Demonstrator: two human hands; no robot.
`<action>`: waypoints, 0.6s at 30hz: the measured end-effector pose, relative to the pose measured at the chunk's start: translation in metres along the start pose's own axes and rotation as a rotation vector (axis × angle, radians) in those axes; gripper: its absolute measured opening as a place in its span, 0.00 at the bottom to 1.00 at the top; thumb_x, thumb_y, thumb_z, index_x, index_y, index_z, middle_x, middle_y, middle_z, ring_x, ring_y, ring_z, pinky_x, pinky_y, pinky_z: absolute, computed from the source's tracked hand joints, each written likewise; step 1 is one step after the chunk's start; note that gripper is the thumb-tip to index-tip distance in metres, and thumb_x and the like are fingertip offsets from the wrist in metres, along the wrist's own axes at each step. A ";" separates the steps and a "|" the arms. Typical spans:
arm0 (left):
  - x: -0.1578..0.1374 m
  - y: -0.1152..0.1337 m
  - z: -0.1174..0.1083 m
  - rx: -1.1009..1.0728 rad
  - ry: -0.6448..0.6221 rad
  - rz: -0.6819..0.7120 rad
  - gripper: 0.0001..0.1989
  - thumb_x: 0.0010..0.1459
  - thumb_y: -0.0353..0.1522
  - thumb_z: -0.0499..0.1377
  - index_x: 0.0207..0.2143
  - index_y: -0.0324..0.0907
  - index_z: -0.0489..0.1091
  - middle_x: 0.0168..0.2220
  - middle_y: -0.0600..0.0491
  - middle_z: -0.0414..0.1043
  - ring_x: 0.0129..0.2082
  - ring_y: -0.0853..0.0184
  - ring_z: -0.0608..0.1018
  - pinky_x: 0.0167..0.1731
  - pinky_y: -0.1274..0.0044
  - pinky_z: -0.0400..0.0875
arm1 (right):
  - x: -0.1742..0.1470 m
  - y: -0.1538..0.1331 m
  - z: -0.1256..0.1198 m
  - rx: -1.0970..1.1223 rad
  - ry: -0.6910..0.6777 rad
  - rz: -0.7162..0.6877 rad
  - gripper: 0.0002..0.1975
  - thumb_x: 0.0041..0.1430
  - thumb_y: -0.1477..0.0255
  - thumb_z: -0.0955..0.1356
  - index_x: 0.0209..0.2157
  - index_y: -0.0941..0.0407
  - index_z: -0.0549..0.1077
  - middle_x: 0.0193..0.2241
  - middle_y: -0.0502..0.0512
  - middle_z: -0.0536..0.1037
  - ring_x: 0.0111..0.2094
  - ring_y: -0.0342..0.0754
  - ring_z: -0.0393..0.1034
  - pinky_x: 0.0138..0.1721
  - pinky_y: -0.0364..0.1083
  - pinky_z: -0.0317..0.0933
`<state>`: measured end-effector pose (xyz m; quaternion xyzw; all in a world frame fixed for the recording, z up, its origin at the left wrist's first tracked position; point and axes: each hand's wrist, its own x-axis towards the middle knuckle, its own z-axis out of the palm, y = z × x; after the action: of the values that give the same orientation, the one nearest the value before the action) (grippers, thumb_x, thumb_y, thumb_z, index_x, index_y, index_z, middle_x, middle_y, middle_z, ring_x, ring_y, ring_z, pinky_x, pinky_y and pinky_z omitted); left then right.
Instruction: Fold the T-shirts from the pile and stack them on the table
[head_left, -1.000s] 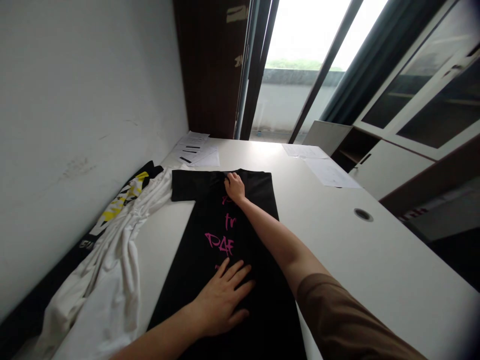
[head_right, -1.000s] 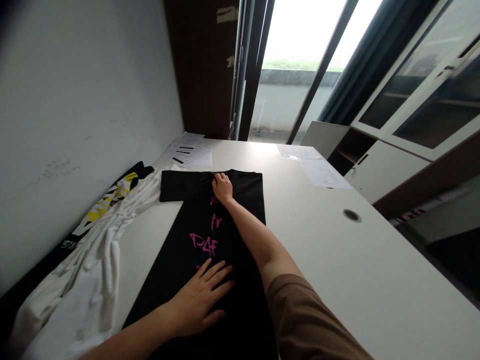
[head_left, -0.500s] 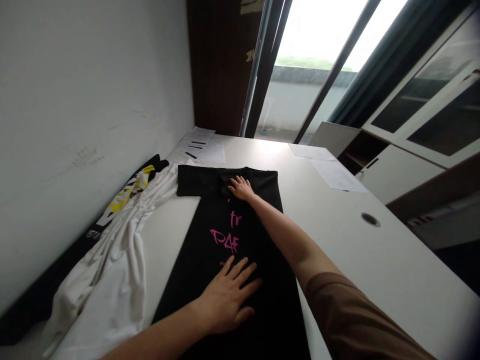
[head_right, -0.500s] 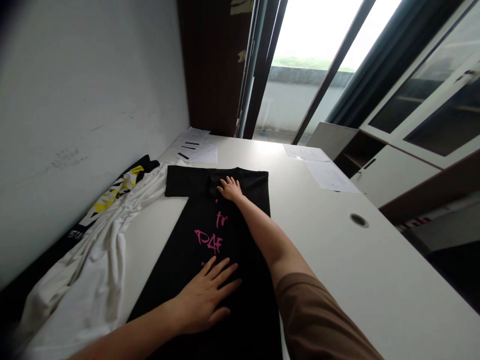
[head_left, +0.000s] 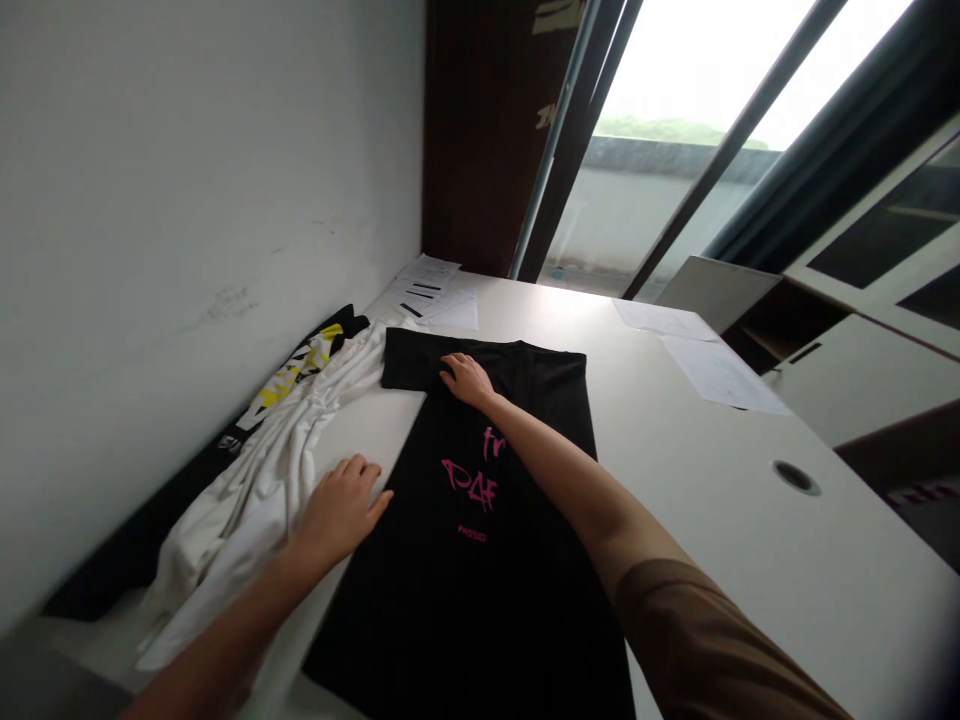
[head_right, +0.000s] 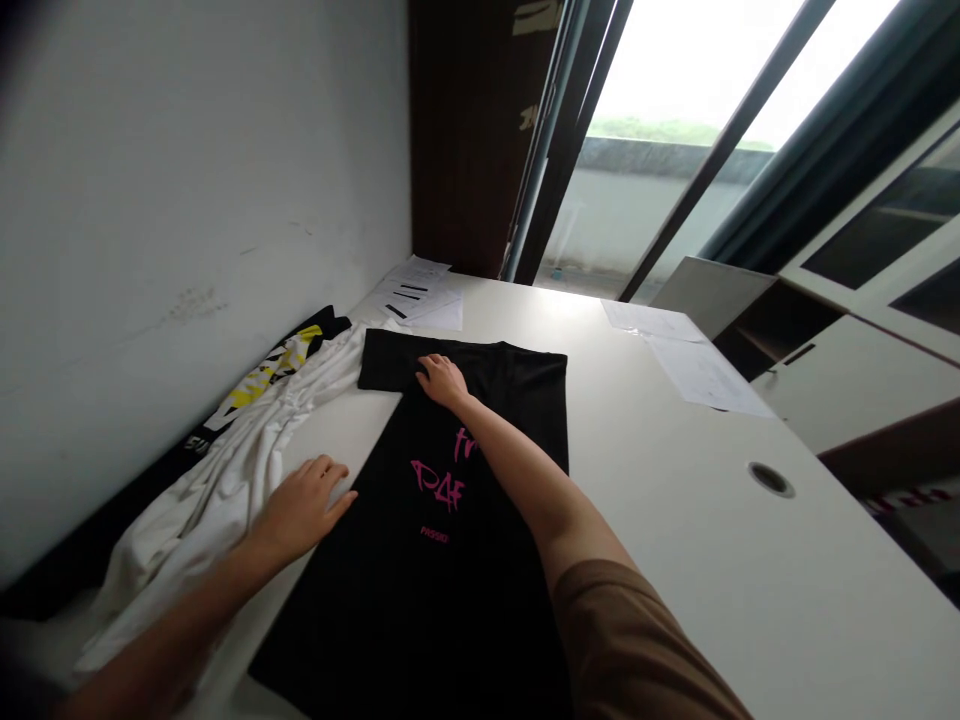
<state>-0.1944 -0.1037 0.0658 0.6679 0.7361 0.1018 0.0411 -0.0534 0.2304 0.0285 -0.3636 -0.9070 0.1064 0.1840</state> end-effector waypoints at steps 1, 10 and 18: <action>-0.013 0.000 0.002 -0.001 0.009 -0.012 0.10 0.67 0.39 0.58 0.42 0.42 0.72 0.43 0.46 0.72 0.45 0.56 0.74 0.49 0.65 0.68 | 0.008 -0.017 0.007 0.045 -0.009 -0.018 0.22 0.71 0.61 0.63 0.63 0.51 0.69 0.60 0.59 0.72 0.59 0.53 0.66 0.60 0.49 0.58; -0.046 0.016 0.012 -0.116 0.022 -0.016 0.10 0.64 0.37 0.60 0.32 0.44 0.66 0.35 0.52 0.70 0.38 0.60 0.73 0.42 0.68 0.66 | 0.060 -0.132 0.072 0.069 0.103 0.279 0.29 0.63 0.51 0.67 0.58 0.55 0.69 0.57 0.69 0.70 0.58 0.66 0.62 0.58 0.62 0.56; -0.050 0.014 0.003 -0.261 -0.055 0.028 0.05 0.58 0.32 0.63 0.36 0.44 0.69 0.38 0.52 0.74 0.42 0.59 0.75 0.45 0.67 0.67 | 0.086 -0.104 0.047 0.329 0.095 0.519 0.14 0.63 0.67 0.62 0.46 0.54 0.74 0.47 0.63 0.77 0.48 0.59 0.72 0.50 0.56 0.65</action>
<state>-0.1747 -0.1521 0.0618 0.6697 0.7057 0.1790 0.1462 -0.1941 0.2138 0.0418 -0.5527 -0.7449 0.2782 0.2494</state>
